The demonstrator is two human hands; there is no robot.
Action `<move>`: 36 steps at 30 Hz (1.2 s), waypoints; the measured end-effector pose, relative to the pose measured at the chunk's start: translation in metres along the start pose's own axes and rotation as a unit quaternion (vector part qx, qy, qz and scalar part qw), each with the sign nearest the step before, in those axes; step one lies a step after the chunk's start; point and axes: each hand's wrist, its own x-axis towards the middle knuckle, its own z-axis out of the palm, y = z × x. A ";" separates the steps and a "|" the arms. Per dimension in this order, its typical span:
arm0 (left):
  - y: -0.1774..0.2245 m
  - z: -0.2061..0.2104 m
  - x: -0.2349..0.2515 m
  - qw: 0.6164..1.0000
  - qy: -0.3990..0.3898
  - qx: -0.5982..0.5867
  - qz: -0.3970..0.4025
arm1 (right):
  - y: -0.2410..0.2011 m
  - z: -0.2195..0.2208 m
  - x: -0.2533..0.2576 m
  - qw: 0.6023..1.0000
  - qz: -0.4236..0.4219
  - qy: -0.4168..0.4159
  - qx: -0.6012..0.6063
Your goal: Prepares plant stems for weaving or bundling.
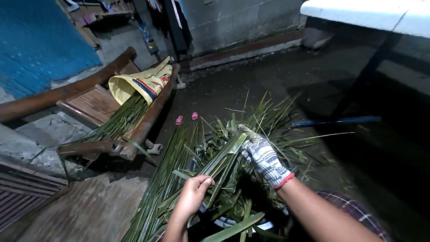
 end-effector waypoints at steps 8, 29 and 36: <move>-0.002 -0.006 -0.003 1.000 -0.014 0.006 -0.017 | -0.010 -0.017 0.004 0.940 -0.098 -0.063 -0.320; 0.008 0.012 0.006 0.999 -0.006 -0.010 0.030 | -0.009 -0.004 0.006 0.991 0.018 0.073 -0.112; 0.009 0.019 0.017 0.995 -0.017 0.101 -0.008 | 0.003 0.004 0.018 0.974 0.053 0.111 -0.191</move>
